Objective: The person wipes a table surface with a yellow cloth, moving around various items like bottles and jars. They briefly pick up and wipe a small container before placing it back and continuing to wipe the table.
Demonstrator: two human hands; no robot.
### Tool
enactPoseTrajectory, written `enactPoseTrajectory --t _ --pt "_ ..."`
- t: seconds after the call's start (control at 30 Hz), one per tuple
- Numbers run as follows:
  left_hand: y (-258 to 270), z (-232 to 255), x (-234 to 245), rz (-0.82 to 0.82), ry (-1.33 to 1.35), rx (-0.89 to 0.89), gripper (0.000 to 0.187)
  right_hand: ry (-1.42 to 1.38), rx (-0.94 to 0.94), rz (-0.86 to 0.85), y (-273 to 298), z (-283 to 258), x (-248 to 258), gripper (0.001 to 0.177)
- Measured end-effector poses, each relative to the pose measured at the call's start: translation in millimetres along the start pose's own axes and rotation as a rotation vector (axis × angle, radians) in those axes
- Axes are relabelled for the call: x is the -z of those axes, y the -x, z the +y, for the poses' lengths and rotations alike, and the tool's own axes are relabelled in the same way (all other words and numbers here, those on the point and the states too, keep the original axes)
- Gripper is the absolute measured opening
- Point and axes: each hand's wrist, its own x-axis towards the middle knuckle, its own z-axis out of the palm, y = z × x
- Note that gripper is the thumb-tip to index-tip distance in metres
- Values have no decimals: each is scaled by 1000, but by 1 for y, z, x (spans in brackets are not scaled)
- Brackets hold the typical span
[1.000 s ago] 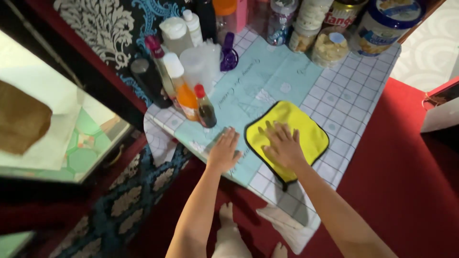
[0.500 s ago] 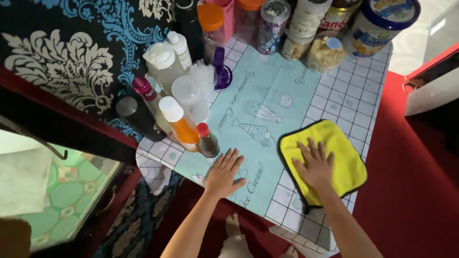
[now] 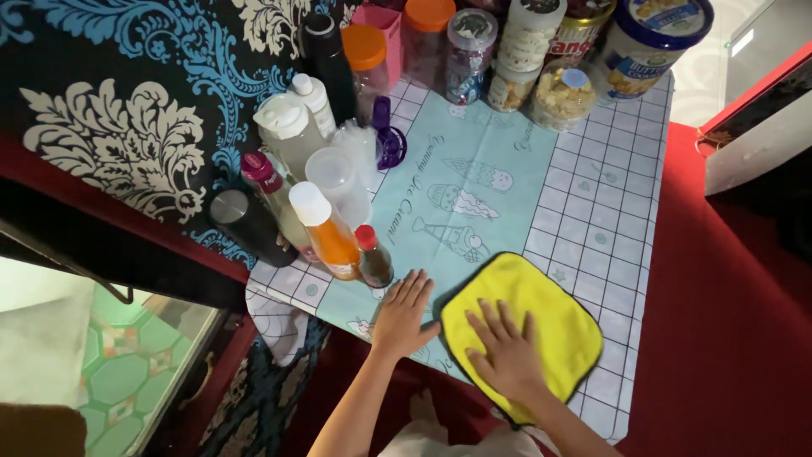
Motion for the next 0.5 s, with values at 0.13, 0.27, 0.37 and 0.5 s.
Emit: enactPoseTrajectory --t 0.13,0.27,0.37,0.5 --pt "0 3 1 15 -11 5 86 8 -60 -181 -39 -11 22 73" --pt "0 8 3 137 27 45 76 94 -106 -100 -79 2 27 75" --pt "1 9 3 168 27 43 74 106 -142 -105 -109 16 33 76" --pt "1 7 -8 223 -19 40 81 73 -160 -33 -134 40 11 76"
